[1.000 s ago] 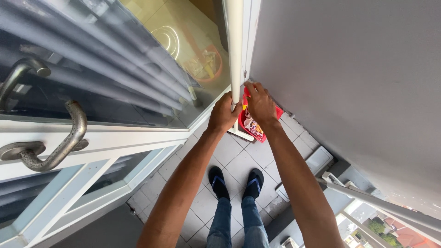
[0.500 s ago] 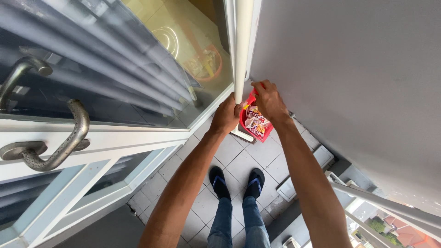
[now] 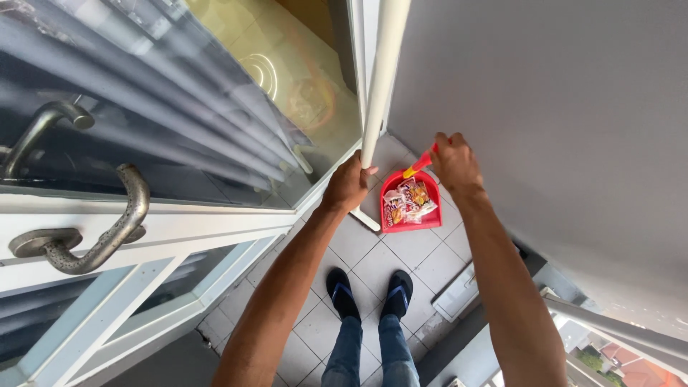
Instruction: Picking up snack wrappers from a dustpan and placing them into a trash bin on a balcony.
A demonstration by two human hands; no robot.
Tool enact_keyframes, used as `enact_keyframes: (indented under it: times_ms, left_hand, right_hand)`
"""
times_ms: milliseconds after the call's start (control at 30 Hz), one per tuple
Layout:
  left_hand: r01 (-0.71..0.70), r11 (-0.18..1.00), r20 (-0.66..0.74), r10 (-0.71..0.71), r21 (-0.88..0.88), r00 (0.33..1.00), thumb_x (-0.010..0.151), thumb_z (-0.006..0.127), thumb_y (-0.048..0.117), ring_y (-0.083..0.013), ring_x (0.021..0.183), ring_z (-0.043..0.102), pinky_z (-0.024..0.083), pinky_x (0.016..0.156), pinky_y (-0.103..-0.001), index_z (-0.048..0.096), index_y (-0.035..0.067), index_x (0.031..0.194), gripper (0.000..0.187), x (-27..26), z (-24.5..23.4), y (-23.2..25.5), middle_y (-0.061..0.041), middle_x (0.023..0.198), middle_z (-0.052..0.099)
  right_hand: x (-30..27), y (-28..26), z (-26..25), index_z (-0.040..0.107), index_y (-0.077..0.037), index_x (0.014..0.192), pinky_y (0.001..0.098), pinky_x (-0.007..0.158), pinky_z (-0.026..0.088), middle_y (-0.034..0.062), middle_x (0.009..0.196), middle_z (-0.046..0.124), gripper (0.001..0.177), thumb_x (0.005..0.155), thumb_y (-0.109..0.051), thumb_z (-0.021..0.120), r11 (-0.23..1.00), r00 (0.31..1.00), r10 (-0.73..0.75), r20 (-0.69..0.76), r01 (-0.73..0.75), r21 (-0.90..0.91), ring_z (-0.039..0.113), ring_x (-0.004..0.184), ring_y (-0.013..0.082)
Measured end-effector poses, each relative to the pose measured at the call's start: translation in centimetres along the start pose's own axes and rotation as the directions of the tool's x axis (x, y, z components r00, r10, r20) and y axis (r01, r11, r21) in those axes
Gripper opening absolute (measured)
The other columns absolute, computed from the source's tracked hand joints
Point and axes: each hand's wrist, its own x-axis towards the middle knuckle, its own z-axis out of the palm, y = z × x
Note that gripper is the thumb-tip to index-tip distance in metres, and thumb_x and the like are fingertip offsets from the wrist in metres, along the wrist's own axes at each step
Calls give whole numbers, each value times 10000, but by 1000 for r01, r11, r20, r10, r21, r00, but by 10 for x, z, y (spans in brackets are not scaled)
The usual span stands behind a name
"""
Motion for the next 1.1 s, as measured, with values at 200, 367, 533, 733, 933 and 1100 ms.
enact_keyframes:
  times_ms: [200,367,533,733,933,1100]
  left_hand:
    - [-8,998,4,8,-56,1000,1024,530,45,-287,1100,748,585,883,-438,524,27,1170,147,7,-1,-14,-162,1078,718]
    - [-50,999,-33,50,1,998,990,581,21,-344,1057,717,574,884,-458,539,26,1158,174,10,-7,-2,-191,1064,720]
    - [-17,998,11,17,-66,1000,999,548,-6,-310,1085,734,596,890,-425,520,29,1098,108,11,-11,-2,-186,1051,719]
    - [73,995,111,-65,-73,992,1007,521,-15,-282,1121,745,592,871,-414,520,24,1087,89,13,-12,4,-171,1054,726]
    - [57,993,112,-45,-100,993,994,546,1,-283,1092,744,611,858,-404,536,30,1145,154,15,-3,2,-156,1072,724]
    - [-24,998,87,18,59,996,963,616,19,-346,1012,732,585,858,-442,572,16,1106,149,13,-6,15,-168,1013,739]
  right_hand:
    - [-12,24,-11,691,3,1183,362,640,659,216,984,704,327,970,-243,720,993,992,100,-79,-94,78,759,799,307]
    - [-15,39,-3,693,-2,1063,378,644,639,179,912,707,304,967,-282,761,994,988,103,-115,-106,-20,743,747,284]
    - [-21,38,-20,662,20,990,386,571,634,194,864,687,309,974,-274,757,982,980,189,-70,-190,-7,726,694,305]
    - [-29,42,-36,659,6,903,435,594,597,180,808,693,309,919,-264,808,977,964,214,-157,-208,55,705,671,333]
    - [-28,46,-22,643,26,929,334,424,604,169,689,675,317,960,-264,769,946,942,315,-112,-303,113,702,520,263]
    - [-37,36,-33,664,35,824,329,436,575,157,650,684,385,950,-308,784,881,881,460,-114,-436,185,688,523,248]
